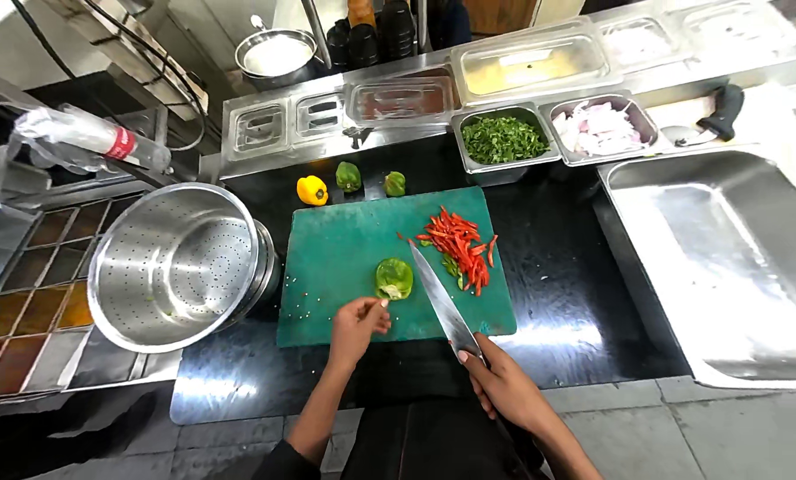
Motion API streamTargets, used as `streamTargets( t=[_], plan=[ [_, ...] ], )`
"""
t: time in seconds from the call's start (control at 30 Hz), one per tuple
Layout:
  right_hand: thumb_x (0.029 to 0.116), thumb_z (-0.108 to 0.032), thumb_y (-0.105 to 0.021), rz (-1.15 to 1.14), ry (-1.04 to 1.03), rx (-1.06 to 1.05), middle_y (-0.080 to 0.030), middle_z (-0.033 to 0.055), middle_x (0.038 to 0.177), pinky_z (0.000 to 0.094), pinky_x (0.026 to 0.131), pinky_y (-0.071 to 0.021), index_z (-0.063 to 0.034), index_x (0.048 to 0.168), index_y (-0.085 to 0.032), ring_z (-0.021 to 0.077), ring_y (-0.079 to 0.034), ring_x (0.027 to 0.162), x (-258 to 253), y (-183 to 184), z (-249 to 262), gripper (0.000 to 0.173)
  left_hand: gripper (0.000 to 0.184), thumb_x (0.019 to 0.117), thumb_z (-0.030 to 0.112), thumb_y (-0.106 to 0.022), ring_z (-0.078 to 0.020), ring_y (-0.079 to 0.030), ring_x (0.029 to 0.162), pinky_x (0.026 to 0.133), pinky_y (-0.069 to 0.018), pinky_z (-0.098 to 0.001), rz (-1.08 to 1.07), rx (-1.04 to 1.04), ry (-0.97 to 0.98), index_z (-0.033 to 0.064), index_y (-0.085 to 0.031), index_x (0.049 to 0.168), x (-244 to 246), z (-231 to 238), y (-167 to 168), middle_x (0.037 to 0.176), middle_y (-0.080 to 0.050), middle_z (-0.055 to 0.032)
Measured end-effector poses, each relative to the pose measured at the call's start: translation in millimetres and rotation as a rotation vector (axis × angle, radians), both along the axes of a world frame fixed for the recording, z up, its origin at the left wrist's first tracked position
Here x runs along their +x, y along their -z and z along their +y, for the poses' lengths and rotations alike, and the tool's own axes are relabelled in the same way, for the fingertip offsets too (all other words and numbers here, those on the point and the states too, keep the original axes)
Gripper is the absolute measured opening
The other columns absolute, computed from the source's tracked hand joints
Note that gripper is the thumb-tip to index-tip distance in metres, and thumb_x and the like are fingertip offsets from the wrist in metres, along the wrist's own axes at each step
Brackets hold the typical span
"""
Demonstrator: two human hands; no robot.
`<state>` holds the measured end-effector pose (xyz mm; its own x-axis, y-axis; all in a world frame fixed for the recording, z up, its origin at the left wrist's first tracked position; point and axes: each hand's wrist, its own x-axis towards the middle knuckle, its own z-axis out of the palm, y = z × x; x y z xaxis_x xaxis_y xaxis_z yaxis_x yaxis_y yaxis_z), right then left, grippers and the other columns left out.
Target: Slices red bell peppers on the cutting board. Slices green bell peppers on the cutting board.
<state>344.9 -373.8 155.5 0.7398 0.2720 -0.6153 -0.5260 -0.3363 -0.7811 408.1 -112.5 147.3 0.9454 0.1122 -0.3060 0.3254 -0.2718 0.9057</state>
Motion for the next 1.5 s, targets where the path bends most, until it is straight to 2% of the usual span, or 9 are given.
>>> streamTargets(
  t=[0.07,0.17,0.23,0.4,0.53,0.83,1.03,1.27,1.5],
  plan=[
    [0.1098,-0.034,-0.045,0.006,0.001,0.006,-0.054,0.0007,0.067,0.0311,0.047,-0.0538,-0.0132,0.123,-0.05,0.0139,-0.058,0.049,-0.5,-2.3,1.0,0.025,0.014,0.0943,0.014,-0.074,-0.0156,-0.072,0.074,0.068,-0.0623,-0.0329,-0.149,0.153,0.009,0.0016,-0.071,0.101,-4.7,3.5,6.4,0.087,-0.073,-0.0072],
    [0.1106,-0.031,-0.044,0.03,0.018,0.032,-0.057,0.0016,0.069,0.0317,0.048,-0.0566,-0.0117,0.128,-0.049,0.0147,-0.061,0.05,0.7,-10.4,6.8,0.027,0.051,0.085,0.018,-0.082,-0.0293,-0.055,0.128,0.103,-0.0505,-0.0492,-0.331,0.277,0.126,0.0026,-0.061,0.129,11.3,14.6,11.0,0.14,-0.055,-0.016],
    [0.1113,-0.03,-0.043,0.052,0.019,0.047,-0.058,0.0021,0.069,0.0321,0.049,-0.0586,-0.0106,0.127,-0.048,0.0151,-0.063,0.05,3.9,-19.0,14.4,0.026,0.062,0.0833,0.019,-0.082,-0.0328,-0.044,0.142,0.113,-0.0429,-0.0518,-0.358,0.289,0.264,0.0021,-0.057,0.138,31.8,20.2,12.7,0.157,-0.041,-0.0179],
    [0.1126,-0.031,-0.04,0.092,-0.021,0.016,-0.06,0.0034,0.069,0.0318,0.052,-0.0609,-0.0093,0.13,-0.047,0.0154,-0.065,0.051,12.6,-39.7,34.3,0.029,0.068,0.0844,0.016,-0.084,-0.0298,-0.06,0.126,0.105,-0.0501,-0.0484,-0.299,0.307,0.483,0.0033,-0.054,0.143,56.9,21.0,-2.4,0.143,-0.056,-0.0172],
    [0.1124,-0.034,-0.04,0.081,-0.085,-0.086,-0.06,0.004,0.07,0.0321,0.052,-0.0603,-0.0107,0.132,-0.046,0.0155,-0.065,0.052,10.1,-46.6,39.2,0.031,0.067,0.0792,0.023,-0.088,-0.0259,-0.063,0.116,0.098,-0.0542,-0.0435,-0.407,0.315,0.516,0.0024,-0.06,0.136,47.2,25.4,6.4,0.135,-0.059,-0.0162],
    [0.1126,-0.036,-0.035,0.05,-0.278,-0.359,-0.063,0.0087,0.081,0.0382,0.062,-0.0601,-0.0113,0.139,-0.045,0.0206,-0.068,0.062,4.4,-61.2,48.5,0.037,0.058,0.078,0.018,-0.084,-0.022,-0.063,0.112,0.095,-0.0544,-0.0389,-0.426,0.238,0.437,0.0021,-0.061,0.128,33.5,21.4,12.5,0.13,-0.06,-0.0141],
    [0.1128,-0.033,-0.034,0.041,-0.405,-0.529,-0.066,0.0165,0.097,0.0485,0.079,-0.057,-0.0082,0.135,-0.046,0.0328,-0.071,0.088,11.5,-76.4,60.6,0.035,0.058,0.0747,0.013,-0.087,-0.0213,-0.063,0.108,0.094,-0.0535,-0.0374,-0.441,0.276,0.463,0.0014,-0.061,0.125,31.6,17.7,10.0,0.127,-0.06,-0.0141],
    [0.1118,-0.031,-0.04,-0.11,-0.305,-0.501,-0.065,0.0159,0.086,0.0486,0.072,-0.0582,-0.0081,0.131,-0.046,0.0329,-0.071,0.079,42.5,-45.1,83.9,0.031,0.057,0.0742,0.01,-0.087,-0.0224,-0.064,0.111,0.096,-0.0545,-0.0383,-0.465,0.25,0.417,0.0004,-0.062,0.124,26.9,18.8,15.8,0.128,-0.061,-0.015],
    [0.113,-0.03,-0.033,0.012,-0.479,-0.611,-0.068,0.019,0.105,0.0507,0.088,-0.0553,-0.0076,0.139,-0.043,0.0365,-0.07,0.104,17.6,-68.6,76.4,0.036,0.054,0.0758,0.01,-0.086,-0.0229,-0.064,0.115,0.099,-0.0547,-0.0388,-0.487,0.266,0.379,-0.0011,-0.062,0.123,17.6,18.5,19.0,0.129,-0.061,-0.0163]
  ],
)
